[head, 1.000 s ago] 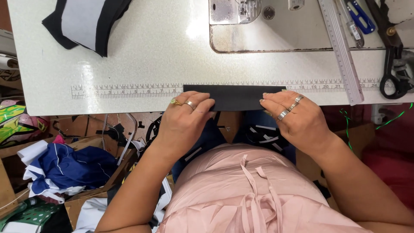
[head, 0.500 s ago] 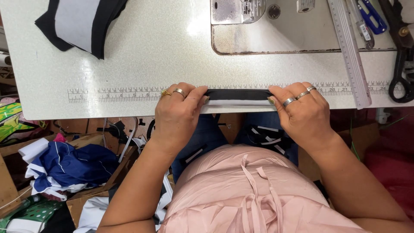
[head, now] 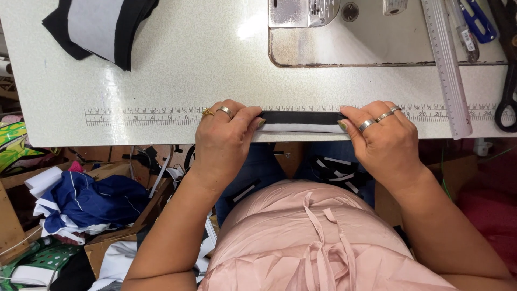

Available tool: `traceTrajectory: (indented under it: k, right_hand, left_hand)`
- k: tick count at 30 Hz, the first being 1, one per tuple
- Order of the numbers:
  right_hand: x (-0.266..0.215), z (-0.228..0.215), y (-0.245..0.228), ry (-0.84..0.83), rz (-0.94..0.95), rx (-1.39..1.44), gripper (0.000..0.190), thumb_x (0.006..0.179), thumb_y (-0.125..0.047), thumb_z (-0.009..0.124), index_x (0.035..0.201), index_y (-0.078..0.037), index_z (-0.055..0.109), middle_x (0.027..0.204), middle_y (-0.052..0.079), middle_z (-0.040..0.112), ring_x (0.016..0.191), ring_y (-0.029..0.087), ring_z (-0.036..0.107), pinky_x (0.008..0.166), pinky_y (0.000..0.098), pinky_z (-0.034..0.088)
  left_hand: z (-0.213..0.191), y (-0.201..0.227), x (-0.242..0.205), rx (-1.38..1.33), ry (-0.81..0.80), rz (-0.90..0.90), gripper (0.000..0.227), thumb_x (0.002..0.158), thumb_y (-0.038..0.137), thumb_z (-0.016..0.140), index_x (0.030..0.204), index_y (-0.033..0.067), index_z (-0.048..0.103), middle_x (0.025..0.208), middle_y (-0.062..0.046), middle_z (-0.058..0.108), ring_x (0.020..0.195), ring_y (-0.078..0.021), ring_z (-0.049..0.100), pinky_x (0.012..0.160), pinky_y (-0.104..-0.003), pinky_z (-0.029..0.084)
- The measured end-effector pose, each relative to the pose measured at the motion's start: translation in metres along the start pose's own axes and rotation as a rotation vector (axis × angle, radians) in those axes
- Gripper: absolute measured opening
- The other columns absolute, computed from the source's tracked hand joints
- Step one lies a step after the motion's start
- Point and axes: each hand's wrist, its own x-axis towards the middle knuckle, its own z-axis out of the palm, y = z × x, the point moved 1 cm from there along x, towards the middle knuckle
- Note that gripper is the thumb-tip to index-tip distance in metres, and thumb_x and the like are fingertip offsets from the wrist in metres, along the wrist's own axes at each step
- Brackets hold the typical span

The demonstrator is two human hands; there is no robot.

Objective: A person measures, marks, and cuts fabric strips at a sewing workstation to prepare them for assembly.

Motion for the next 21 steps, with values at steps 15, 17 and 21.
traceTrajectory:
  k: [15, 17, 21]
  right_hand:
    - [0.007, 0.003, -0.012, 0.172, -0.212, -0.036, 0.024, 0.090, 0.000, 0.068, 0.114, -0.004, 0.067, 0.119, 0.019, 0.052, 0.114, 0.042, 0.048, 0.099, 0.0561, 0.037]
    - [0.000, 0.011, -0.007, 0.173, -0.210, -0.008, 0.028, 0.089, 0.002, 0.067, 0.117, -0.004, 0.067, 0.121, 0.021, 0.052, 0.118, 0.044, 0.046, 0.102, 0.0597, 0.032]
    - [-0.004, 0.017, -0.004, 0.181, -0.252, -0.012, 0.030, 0.091, 0.007, 0.066, 0.120, -0.001, 0.067, 0.126, 0.024, 0.054, 0.127, 0.048, 0.044, 0.108, 0.0618, 0.018]
  left_hand:
    - [0.008, 0.026, 0.000, 0.198, 0.154, 0.423, 0.021, 0.088, 0.005, 0.061, 0.107, 0.0103, 0.066, 0.089, -0.013, 0.065, 0.084, -0.0257, 0.064, 0.070, -0.030, 0.054]
    - [0.015, 0.030, -0.010, 0.250, 0.114, 0.405, 0.030, 0.085, 0.008, 0.062, 0.114, 0.0147, 0.063, 0.095, -0.015, 0.062, 0.087, -0.0284, 0.061, 0.075, -0.034, 0.054]
    - [0.020, 0.034, -0.017, 0.286, 0.043, 0.352, 0.049, 0.077, 0.012, 0.067, 0.124, 0.0207, 0.060, 0.101, -0.018, 0.058, 0.092, -0.0313, 0.057, 0.082, -0.040, 0.053]
